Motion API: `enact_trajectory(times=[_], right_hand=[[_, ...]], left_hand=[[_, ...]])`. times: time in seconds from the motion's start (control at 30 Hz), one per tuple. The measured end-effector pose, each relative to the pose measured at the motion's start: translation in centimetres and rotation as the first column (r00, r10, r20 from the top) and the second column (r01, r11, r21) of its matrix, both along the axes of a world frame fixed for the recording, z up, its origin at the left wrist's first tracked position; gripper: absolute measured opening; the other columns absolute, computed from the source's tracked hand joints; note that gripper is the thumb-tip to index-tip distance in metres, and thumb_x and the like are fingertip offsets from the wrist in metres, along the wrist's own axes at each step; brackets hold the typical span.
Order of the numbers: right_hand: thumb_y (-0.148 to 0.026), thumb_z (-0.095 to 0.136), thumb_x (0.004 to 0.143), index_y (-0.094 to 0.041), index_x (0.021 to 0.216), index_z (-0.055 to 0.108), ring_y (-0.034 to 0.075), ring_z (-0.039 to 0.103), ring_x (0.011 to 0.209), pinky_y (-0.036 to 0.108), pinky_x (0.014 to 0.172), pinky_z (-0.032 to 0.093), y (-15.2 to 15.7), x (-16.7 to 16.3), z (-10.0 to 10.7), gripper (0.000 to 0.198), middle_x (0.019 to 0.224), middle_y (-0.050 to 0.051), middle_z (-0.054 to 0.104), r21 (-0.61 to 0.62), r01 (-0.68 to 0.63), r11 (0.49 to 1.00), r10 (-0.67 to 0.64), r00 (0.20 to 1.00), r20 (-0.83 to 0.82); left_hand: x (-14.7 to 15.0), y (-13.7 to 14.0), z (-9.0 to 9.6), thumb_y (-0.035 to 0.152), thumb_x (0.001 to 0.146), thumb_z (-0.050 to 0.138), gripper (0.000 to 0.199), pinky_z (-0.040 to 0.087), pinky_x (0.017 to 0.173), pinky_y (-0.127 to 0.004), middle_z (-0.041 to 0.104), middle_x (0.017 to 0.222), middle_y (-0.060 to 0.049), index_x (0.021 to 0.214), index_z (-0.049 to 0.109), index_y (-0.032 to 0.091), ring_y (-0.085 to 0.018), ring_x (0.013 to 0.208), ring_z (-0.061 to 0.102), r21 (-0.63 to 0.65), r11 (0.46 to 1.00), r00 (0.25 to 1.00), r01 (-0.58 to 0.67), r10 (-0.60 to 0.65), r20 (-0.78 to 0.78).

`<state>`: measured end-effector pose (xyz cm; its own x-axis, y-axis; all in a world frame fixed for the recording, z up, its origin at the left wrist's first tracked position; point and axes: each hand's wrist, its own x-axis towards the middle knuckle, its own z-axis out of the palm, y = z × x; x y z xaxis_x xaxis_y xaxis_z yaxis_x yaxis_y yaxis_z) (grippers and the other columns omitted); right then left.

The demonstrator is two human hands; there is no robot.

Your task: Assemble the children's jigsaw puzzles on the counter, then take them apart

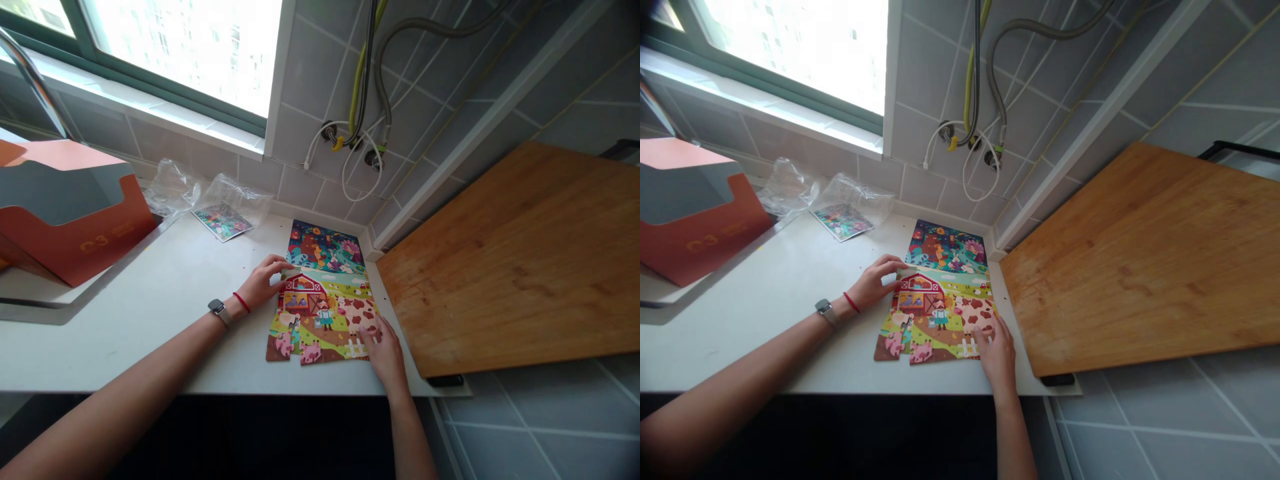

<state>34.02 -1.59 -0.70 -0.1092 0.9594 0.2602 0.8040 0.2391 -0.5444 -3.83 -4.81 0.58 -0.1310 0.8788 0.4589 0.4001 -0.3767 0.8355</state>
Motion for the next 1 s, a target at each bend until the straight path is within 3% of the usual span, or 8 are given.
enact_trajectory(times=[0.13, 0.27, 0.4, 0.53, 0.7, 0.87, 0.93, 1.0], right_hand=[[-0.058, 0.064, 0.082, -0.016, 0.116, 0.073, 0.034, 0.066, 0.116, 0.049, 0.102, 0.051, 0.0, -0.1, 1.6, 0.055, 0.124, 0.019, 0.07, 0.012, 0.08, 0.997, -0.076, 0.972, -0.225], [-0.056, 0.074, 0.075, -0.017, 0.111, 0.074, 0.033, 0.07, 0.106, 0.044, 0.089, 0.058, 0.0, -0.6, 2.5, 0.054, 0.121, 0.017, 0.073, -0.105, 0.073, 0.992, -0.112, 0.893, -0.436], [-0.049, 0.085, 0.066, -0.018, 0.112, 0.074, 0.032, 0.073, 0.102, 0.039, 0.081, 0.061, -0.2, -1.7, 3.3, 0.056, 0.112, 0.012, 0.078, -0.331, -0.007, 0.944, -0.227, 0.715, -0.662], [-0.039, 0.086, 0.065, -0.02, 0.106, 0.075, 0.032, 0.075, 0.104, 0.041, 0.087, 0.061, -0.2, -3.2, 4.2, 0.046, 0.105, 0.008, 0.08, -0.511, -0.185, 0.84, -0.366, 0.502, -0.783], [-0.034, 0.074, 0.079, -0.02, 0.108, 0.073, 0.031, 0.074, 0.109, 0.045, 0.094, 0.06, -0.3, -5.7, 5.4, 0.033, 0.106, 0.009, 0.081, -0.596, -0.391, 0.702, -0.488, 0.345, -0.802], [-0.03, 0.066, 0.084, -0.02, 0.108, 0.071, 0.032, 0.075, 0.107, 0.051, 0.094, 0.058, -0.5, -8.2, 6.6, 0.027, 0.103, 0.009, 0.081, -0.625, -0.547, 0.558, -0.557, 0.311, -0.77], [-0.028, 0.065, 0.084, -0.021, 0.106, 0.07, 0.031, 0.075, 0.106, 0.051, 0.094, 0.058, -0.6, -9.3, 7.2, 0.024, 0.1, 0.009, 0.081, -0.614, -0.557, 0.559, -0.564, 0.288, -0.774], [-0.028, 0.064, 0.084, -0.021, 0.104, 0.07, 0.031, 0.075, 0.103, 0.051, 0.093, 0.058, -0.8, -10.5, 7.9, 0.022, 0.097, 0.008, 0.081, -0.593, -0.558, 0.581, -0.558, 0.257, -0.789]], left_hand=[[-0.3, 0.3, -1.0, 0.019, 0.09, 0.059, 0.024, 0.06, 0.084, -0.034, 0.061, 0.113, -0.007, 0.111, 0.07, 0.022, -0.018, 0.097, 0.066, 0.095, 0.994, 0.989, -0.058, 0.07, -0.133], [-1.4, 0.6, -1.5, 0.024, 0.096, 0.052, 0.021, 0.058, 0.087, -0.039, 0.066, 0.108, -0.009, 0.107, 0.07, 0.02, -0.021, 0.094, 0.067, 0.05, 0.989, 0.947, -0.136, 0.145, -0.286], [-2.7, 0.7, -1.8, 0.038, 0.099, 0.051, 0.031, 0.053, 0.096, -0.048, 0.069, 0.11, -0.012, 0.116, 0.069, 0.018, -0.029, 0.105, 0.064, 0.005, 0.98, 0.879, -0.2, 0.181, -0.442], [-3.3, 0.4, -1.9, 0.054, 0.1, 0.047, 0.057, 0.044, 0.111, -0.052, 0.057, 0.14, -0.019, 0.14, 0.057, 0.015, -0.034, 0.129, 0.056, -0.059, 0.964, 0.847, -0.258, 0.196, -0.493], [-1.3, -2.4, -0.6, 0.07, 0.094, 0.047, 0.076, 0.026, 0.12, -0.064, 0.028, 0.167, -0.016, 0.154, 0.046, 0.024, -0.045, 0.154, 0.018, -0.166, 0.977, 0.786, -0.132, 0.001, -0.618], [2.3, -7.3, -0.4, 0.09, 0.072, 0.057, 0.11, 0.014, 0.121, -0.068, 0.023, 0.17, -0.014, 0.162, 0.031, 0.031, -0.046, 0.154, 0.02, -0.288, 0.949, 0.656, 0.132, -0.301, -0.692], [3.2, -8.6, -1.0, 0.09, 0.072, 0.056, 0.109, 0.012, 0.12, -0.07, 0.026, 0.168, -0.016, 0.16, 0.036, 0.029, -0.047, 0.153, 0.02, -0.289, 0.947, 0.634, 0.142, -0.311, -0.708], [3.6, -9.2, -1.6, 0.079, 0.087, 0.051, 0.088, 0.016, 0.121, -0.066, 0.033, 0.166, -0.014, 0.157, 0.042, 0.027, -0.042, 0.153, 0.025, -0.256, 0.962, 0.645, 0.095, -0.255, -0.721]])
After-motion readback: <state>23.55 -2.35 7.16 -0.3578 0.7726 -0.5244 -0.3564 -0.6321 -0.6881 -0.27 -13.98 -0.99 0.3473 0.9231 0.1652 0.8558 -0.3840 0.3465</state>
